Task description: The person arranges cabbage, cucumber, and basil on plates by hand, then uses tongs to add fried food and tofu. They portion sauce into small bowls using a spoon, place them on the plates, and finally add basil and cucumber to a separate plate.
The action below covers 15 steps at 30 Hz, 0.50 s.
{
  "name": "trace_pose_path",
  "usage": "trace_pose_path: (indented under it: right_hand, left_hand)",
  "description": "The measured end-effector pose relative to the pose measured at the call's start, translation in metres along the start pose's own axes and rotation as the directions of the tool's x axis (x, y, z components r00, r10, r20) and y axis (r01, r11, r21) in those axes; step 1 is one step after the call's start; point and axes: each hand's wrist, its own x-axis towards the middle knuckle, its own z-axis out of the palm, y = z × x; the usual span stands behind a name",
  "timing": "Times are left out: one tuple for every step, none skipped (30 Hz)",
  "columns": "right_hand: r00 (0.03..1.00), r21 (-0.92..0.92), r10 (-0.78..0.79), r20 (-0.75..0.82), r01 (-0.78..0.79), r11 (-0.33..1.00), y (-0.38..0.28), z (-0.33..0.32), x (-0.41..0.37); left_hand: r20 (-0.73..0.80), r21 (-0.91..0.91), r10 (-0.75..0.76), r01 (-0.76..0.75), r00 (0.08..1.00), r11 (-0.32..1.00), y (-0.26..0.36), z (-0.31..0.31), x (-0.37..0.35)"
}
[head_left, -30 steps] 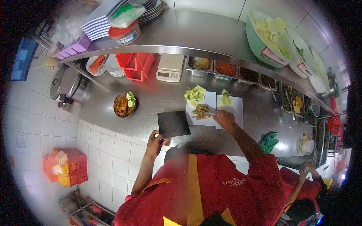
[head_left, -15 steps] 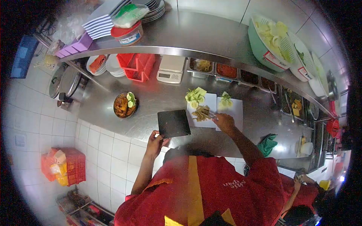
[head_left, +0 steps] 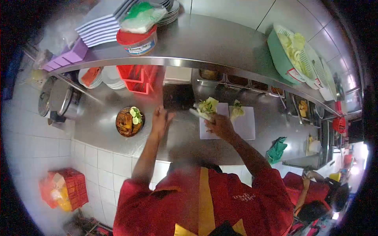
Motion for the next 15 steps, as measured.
trace_pose_path:
  right_hand:
    - [1.000, -0.012, 0.025, 0.005, -0.025, 1.000, 0.004, -0.005, 0.002]
    - [0.988, -0.118, -0.023, -0.155, 0.004, 0.993, 0.010, -0.012, 0.005]
    - [0.949, -0.229, -0.089, -0.303, 0.018, 0.973, 0.014, -0.019, 0.006]
    - [0.951, -0.240, -0.071, -0.299, -0.003, 0.971, 0.006, -0.031, 0.007]
    - [0.960, -0.198, 0.069, -0.271, -0.126, 0.972, -0.014, -0.050, 0.007]
    - [0.949, -0.158, 0.203, -0.241, -0.245, 0.957, -0.024, -0.063, 0.008]
    - [0.947, -0.215, 0.130, -0.293, -0.198, 0.956, -0.019, -0.069, 0.007]
    - [0.944, -0.224, 0.132, -0.303, -0.205, 0.953, -0.016, -0.073, 0.008]
    - [0.927, -0.193, 0.092, -0.365, -0.172, 0.966, -0.014, -0.076, 0.008]
    - [0.905, -0.162, 0.058, -0.422, -0.138, 0.977, -0.010, -0.078, 0.006]
    - [0.905, -0.133, 0.097, -0.413, -0.165, 0.977, -0.003, -0.080, 0.006]
    - [0.906, -0.137, 0.105, -0.410, -0.175, 0.975, -0.001, -0.082, 0.007]
    - [0.897, -0.145, 0.153, -0.415, -0.231, 0.962, 0.002, -0.082, 0.007]
    - [0.888, -0.153, 0.201, -0.413, -0.285, 0.946, 0.002, -0.080, 0.007]
    - [0.897, -0.160, 0.207, -0.391, -0.288, 0.944, 0.001, -0.077, 0.010]
  left_hand:
    - [0.062, 0.061, 0.007, -0.011, 0.998, 0.998, -0.007, -0.020, 0.035]
    - [0.127, 0.119, 0.011, -0.026, 0.992, 0.993, -0.013, -0.035, 0.069]
    - [0.119, 0.096, 0.066, -0.077, 0.991, 0.992, -0.012, -0.028, 0.091]
    - [0.109, 0.075, 0.123, -0.132, 0.986, 0.988, -0.009, -0.020, 0.108]
    - [0.112, 0.065, 0.107, -0.114, 0.988, 0.991, -0.008, -0.017, 0.122]
    - [0.085, 0.033, 0.102, -0.105, 0.991, 0.994, -0.004, -0.010, 0.133]
    - [0.061, 0.001, 0.102, -0.102, 0.993, 0.995, 0.001, -0.003, 0.143]
    - [0.071, -0.009, 0.099, -0.098, 0.993, 0.995, 0.005, 0.003, 0.150]
    - [0.000, -0.014, 0.077, -0.077, 0.997, 0.997, 0.016, 0.015, 0.147]
    - [-0.075, -0.018, 0.050, -0.051, 0.996, 0.999, 0.019, 0.020, 0.145]
    - [-0.070, -0.045, 0.099, -0.102, 0.993, 0.994, 0.016, 0.017, 0.148]
    - [-0.073, -0.050, 0.089, -0.092, 0.993, 0.995, 0.017, 0.020, 0.146]
    - [-0.049, -0.012, 0.087, -0.087, 0.995, 0.996, 0.022, 0.026, 0.139]
    - [-0.034, 0.026, 0.082, -0.081, 0.996, 0.996, 0.026, 0.031, 0.131]
    - [0.033, -0.001, 0.112, -0.112, 0.993, 0.994, 0.027, 0.039, 0.125]
